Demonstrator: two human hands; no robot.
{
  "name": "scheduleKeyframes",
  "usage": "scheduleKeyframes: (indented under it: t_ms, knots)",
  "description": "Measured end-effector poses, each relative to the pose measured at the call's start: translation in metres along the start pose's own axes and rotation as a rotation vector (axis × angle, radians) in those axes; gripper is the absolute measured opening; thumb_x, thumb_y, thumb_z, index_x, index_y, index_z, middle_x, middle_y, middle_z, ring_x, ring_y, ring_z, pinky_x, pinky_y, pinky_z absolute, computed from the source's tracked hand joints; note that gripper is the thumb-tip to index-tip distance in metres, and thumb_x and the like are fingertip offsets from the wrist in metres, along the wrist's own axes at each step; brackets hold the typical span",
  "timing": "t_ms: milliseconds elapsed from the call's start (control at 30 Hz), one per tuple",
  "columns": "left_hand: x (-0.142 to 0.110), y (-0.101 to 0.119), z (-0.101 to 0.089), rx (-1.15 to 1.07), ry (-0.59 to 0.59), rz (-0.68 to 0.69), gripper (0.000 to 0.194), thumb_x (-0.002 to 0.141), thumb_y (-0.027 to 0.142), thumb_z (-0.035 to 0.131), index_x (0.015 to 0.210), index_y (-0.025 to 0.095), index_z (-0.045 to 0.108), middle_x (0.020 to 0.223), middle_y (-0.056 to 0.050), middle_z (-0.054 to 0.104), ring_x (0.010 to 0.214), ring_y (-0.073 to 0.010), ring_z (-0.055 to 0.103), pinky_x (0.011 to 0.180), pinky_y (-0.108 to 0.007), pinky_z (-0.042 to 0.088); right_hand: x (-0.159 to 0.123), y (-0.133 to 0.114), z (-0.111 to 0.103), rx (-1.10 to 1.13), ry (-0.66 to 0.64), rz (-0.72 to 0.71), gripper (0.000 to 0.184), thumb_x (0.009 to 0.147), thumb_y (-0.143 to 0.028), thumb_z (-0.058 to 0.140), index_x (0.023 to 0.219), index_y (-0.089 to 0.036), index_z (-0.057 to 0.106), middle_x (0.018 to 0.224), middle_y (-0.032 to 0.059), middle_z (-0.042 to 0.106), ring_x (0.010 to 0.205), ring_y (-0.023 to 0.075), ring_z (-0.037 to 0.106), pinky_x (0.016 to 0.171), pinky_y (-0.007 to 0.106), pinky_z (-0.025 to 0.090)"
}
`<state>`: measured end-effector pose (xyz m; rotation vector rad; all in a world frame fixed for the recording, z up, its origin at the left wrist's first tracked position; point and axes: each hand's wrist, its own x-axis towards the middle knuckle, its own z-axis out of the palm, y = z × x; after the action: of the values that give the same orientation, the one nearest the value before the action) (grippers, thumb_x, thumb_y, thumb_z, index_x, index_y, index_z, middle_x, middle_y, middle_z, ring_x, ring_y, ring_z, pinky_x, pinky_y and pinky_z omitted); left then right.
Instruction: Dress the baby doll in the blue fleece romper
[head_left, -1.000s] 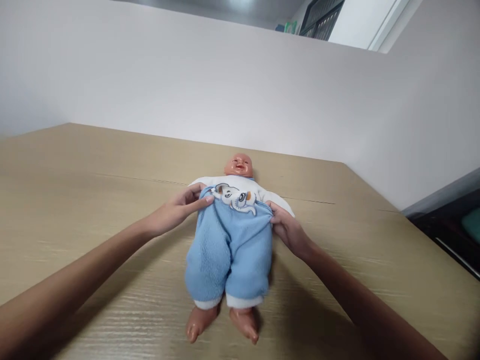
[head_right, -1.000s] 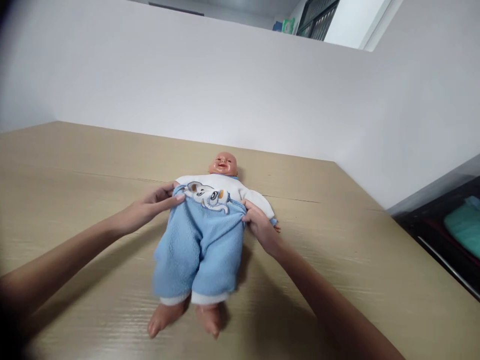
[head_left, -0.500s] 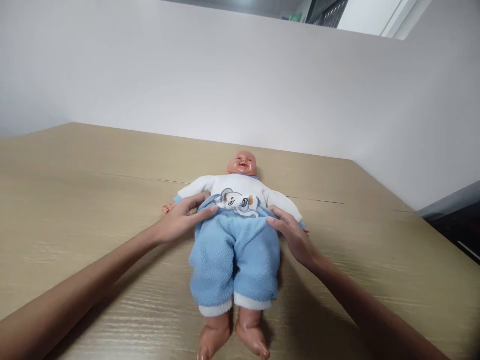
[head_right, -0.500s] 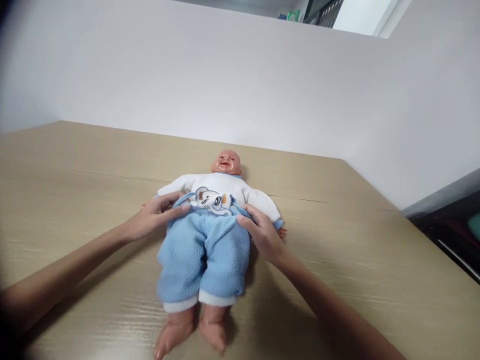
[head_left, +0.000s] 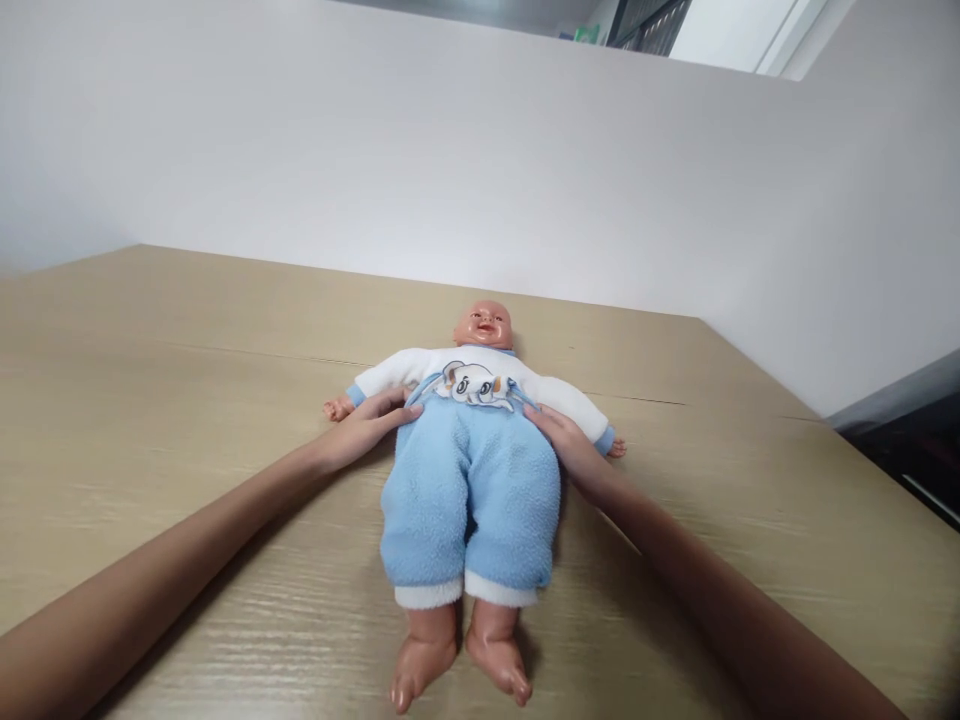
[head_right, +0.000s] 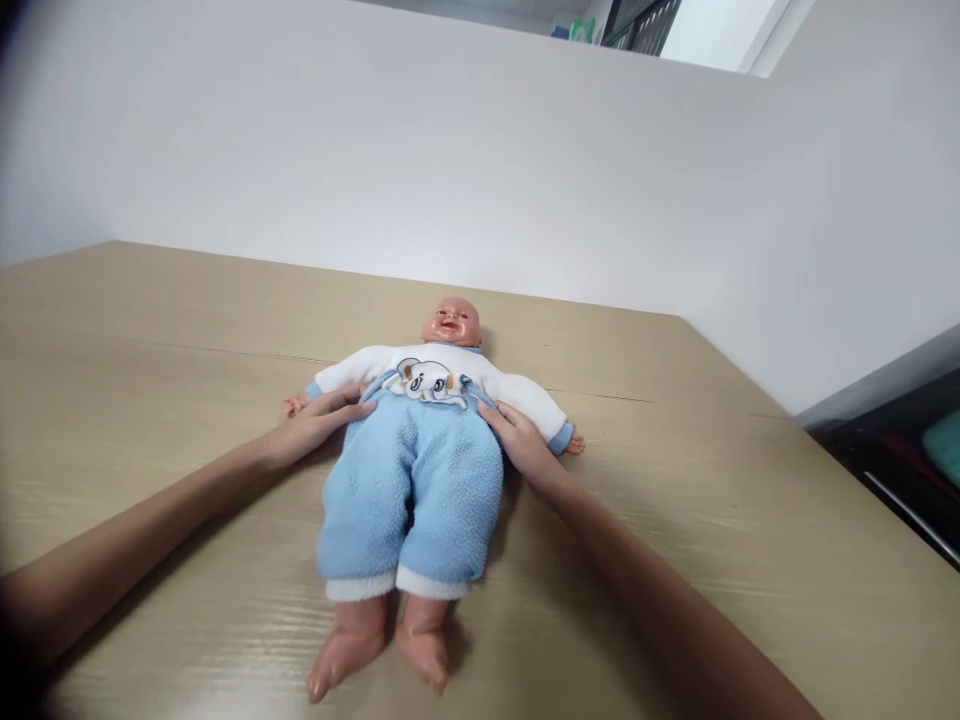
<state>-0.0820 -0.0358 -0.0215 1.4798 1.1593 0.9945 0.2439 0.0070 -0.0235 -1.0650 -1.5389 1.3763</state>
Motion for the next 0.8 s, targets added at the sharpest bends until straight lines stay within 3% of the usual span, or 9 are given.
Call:
scheduleKeyframes:
  t_ms: [133,233,300,400,533,600,700,800]
  knots:
    - [0.0,-0.008,0.009,-0.377,0.003,-0.142,0.035,0.088,0.051,0.086,0.102,0.021,0.073,0.105,-0.005,0.076,0.104,-0.0271,0.069,0.095,-0.038,0.053,-0.012,-0.002,0.005,0.397,-0.01,0.224,0.032,0.092,-0.056,0.077,0.108,-0.028,0.078,0.106,0.0045,0.083,0.117,0.0317,0.074,0.112,0.048,0.056]
    - [0.005,-0.01,0.019,-0.526,0.022,-0.156,0.034,0.086,0.05,0.088,0.098,0.021,0.074,0.103,-0.008,0.08,0.103,-0.0301,0.073,0.093,-0.039,0.057,-0.012,-0.004,0.01,0.469,0.048,0.339,0.034,0.092,-0.057,0.078,0.109,-0.027,0.078,0.1,0.005,0.085,0.11,0.0329,0.078,0.104,0.049,0.061]
    - [0.006,-0.011,0.021,-0.535,0.015,-0.143,0.031,0.089,0.048,0.086,0.101,0.021,0.075,0.105,-0.009,0.081,0.105,-0.0308,0.074,0.094,-0.04,0.057,-0.011,-0.004,0.011,0.459,0.072,0.339,0.034,0.091,-0.055,0.081,0.11,-0.027,0.079,0.099,0.0049,0.085,0.108,0.0328,0.078,0.103,0.049,0.062]
    - [0.003,-0.009,0.011,-0.513,-0.055,-0.143,0.026,0.091,0.042,0.084,0.103,0.022,0.074,0.108,-0.007,0.08,0.107,-0.0285,0.073,0.094,-0.037,0.056,-0.011,-0.006,0.004,0.382,-0.011,0.223,0.033,0.092,-0.053,0.079,0.112,-0.027,0.08,0.105,0.005,0.085,0.116,0.0327,0.076,0.112,0.049,0.056]
    - [-0.003,-0.006,-0.016,-0.396,-0.207,-0.134,0.021,0.086,0.037,0.082,0.097,0.021,0.072,0.11,-0.007,0.078,0.108,-0.0267,0.071,0.097,-0.036,0.055,-0.015,-0.011,-0.025,-0.023,-0.188,0.019,0.027,0.094,-0.05,0.077,0.105,-0.026,0.082,0.114,0.0047,0.082,0.126,0.0339,0.067,0.126,0.054,0.041]
    - [-0.005,-0.005,-0.026,-0.289,-0.296,-0.127,0.024,0.085,0.036,0.081,0.103,0.022,0.074,0.114,-0.007,0.078,0.111,-0.0272,0.071,0.103,-0.039,0.054,-0.019,-0.013,-0.039,-0.191,-0.29,-0.054,0.025,0.096,-0.048,0.075,0.106,-0.026,0.082,0.118,0.0057,0.081,0.128,0.0346,0.065,0.126,0.055,0.039]
    - [-0.008,-0.001,-0.031,-0.157,-0.421,-0.102,0.033,0.088,0.041,0.083,0.116,0.024,0.077,0.117,-0.007,0.08,0.118,-0.0297,0.072,0.111,-0.046,0.052,-0.023,-0.016,-0.049,-0.326,-0.416,-0.188,0.03,0.095,-0.045,0.078,0.117,-0.026,0.081,0.13,0.0086,0.077,0.132,0.036,0.063,0.126,0.056,0.039]
    - [-0.01,0.001,-0.027,-0.151,-0.472,-0.097,0.037,0.09,0.043,0.085,0.122,0.026,0.077,0.119,-0.008,0.081,0.122,-0.0305,0.073,0.112,-0.047,0.051,-0.025,-0.015,-0.045,-0.358,-0.436,-0.233,0.035,0.093,-0.047,0.081,0.122,-0.027,0.079,0.134,0.01,0.075,0.137,0.0367,0.061,0.128,0.056,0.036]
